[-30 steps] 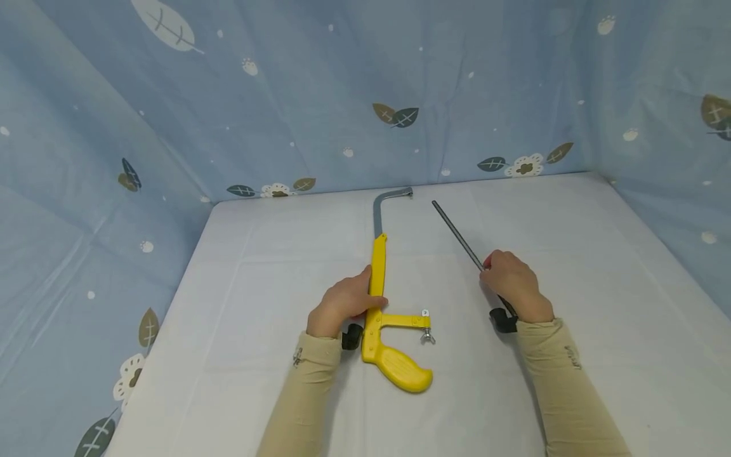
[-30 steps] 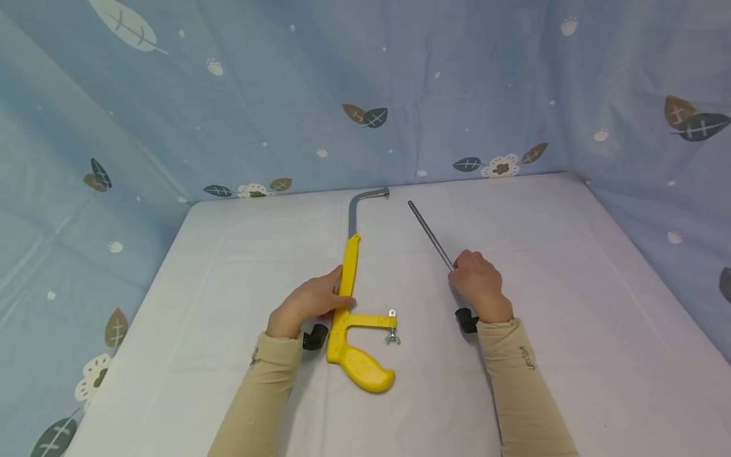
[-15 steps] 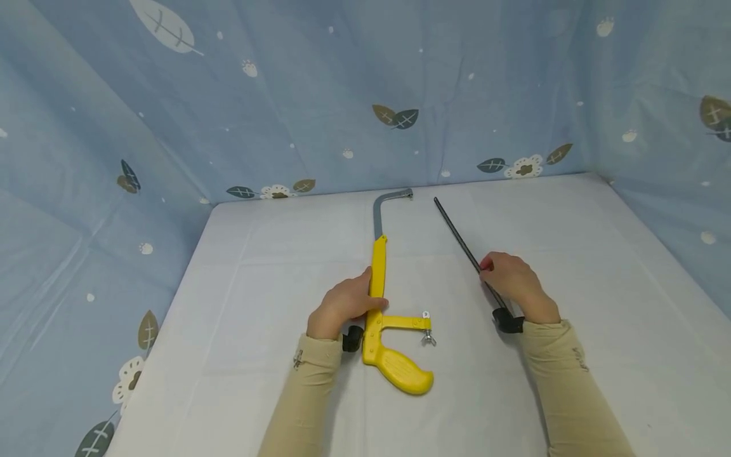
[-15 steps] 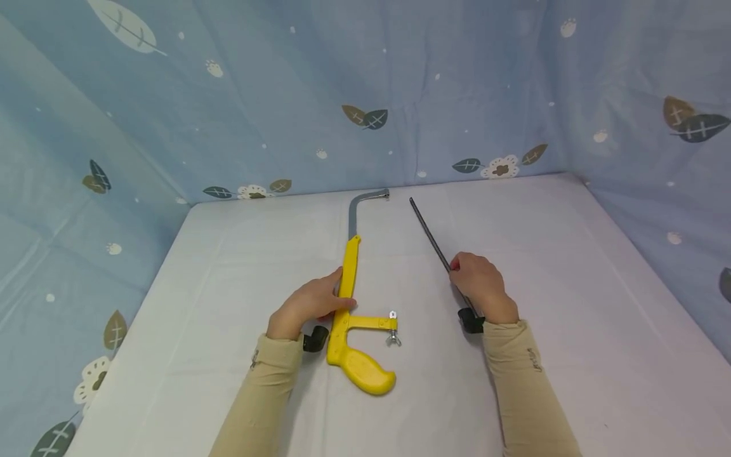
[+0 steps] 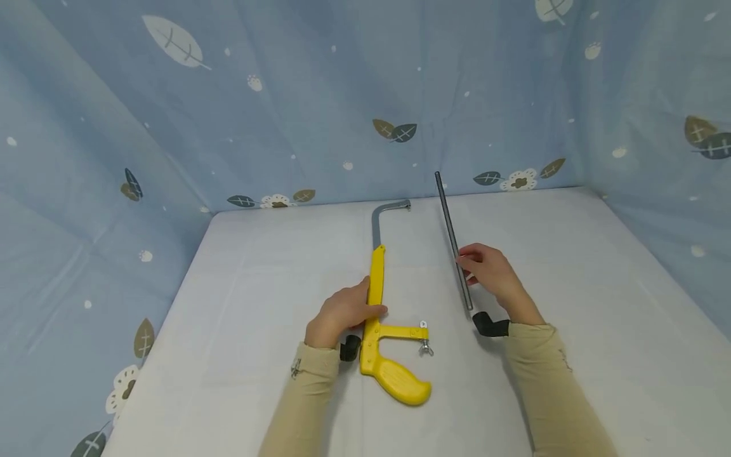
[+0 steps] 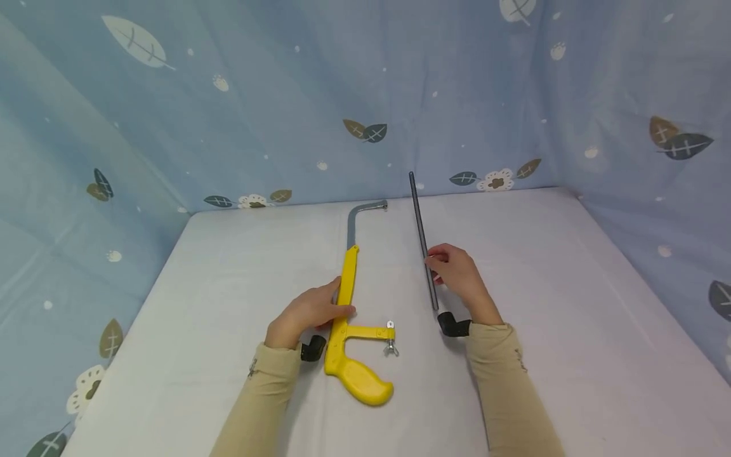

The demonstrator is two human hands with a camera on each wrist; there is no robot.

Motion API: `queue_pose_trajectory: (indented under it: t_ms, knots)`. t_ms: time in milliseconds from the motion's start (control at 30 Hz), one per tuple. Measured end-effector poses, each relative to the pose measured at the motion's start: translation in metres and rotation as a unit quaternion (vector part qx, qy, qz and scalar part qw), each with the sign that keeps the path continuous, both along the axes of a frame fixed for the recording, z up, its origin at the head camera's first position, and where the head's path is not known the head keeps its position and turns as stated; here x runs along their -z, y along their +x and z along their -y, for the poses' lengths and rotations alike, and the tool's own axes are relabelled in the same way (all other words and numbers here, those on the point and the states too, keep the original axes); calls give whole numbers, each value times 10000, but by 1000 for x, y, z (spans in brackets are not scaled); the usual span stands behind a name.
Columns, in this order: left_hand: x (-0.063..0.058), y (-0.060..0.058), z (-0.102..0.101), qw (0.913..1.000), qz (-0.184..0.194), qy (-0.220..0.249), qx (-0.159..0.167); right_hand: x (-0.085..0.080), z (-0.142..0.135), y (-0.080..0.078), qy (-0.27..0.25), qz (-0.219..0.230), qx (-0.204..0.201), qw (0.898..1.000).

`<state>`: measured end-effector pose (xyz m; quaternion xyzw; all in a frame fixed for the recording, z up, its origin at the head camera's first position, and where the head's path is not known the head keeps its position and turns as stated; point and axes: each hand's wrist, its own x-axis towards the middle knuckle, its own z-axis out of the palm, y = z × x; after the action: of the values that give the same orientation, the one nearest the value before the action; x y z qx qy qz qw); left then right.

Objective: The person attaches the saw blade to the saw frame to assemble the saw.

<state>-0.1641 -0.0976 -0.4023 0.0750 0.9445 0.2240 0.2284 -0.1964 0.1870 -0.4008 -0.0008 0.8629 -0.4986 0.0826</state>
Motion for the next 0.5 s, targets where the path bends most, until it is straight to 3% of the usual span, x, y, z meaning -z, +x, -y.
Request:
queue_pose_trajectory:
  t_ms: [233,500]
  knots:
    - [-3,-1,0,10000,-9,-96,-5,5,16,-4,-1054,-195,422,9933]
    - [-1,0,-1,10000,25,-42,36,16,34,3,-1677,258,550,9840]
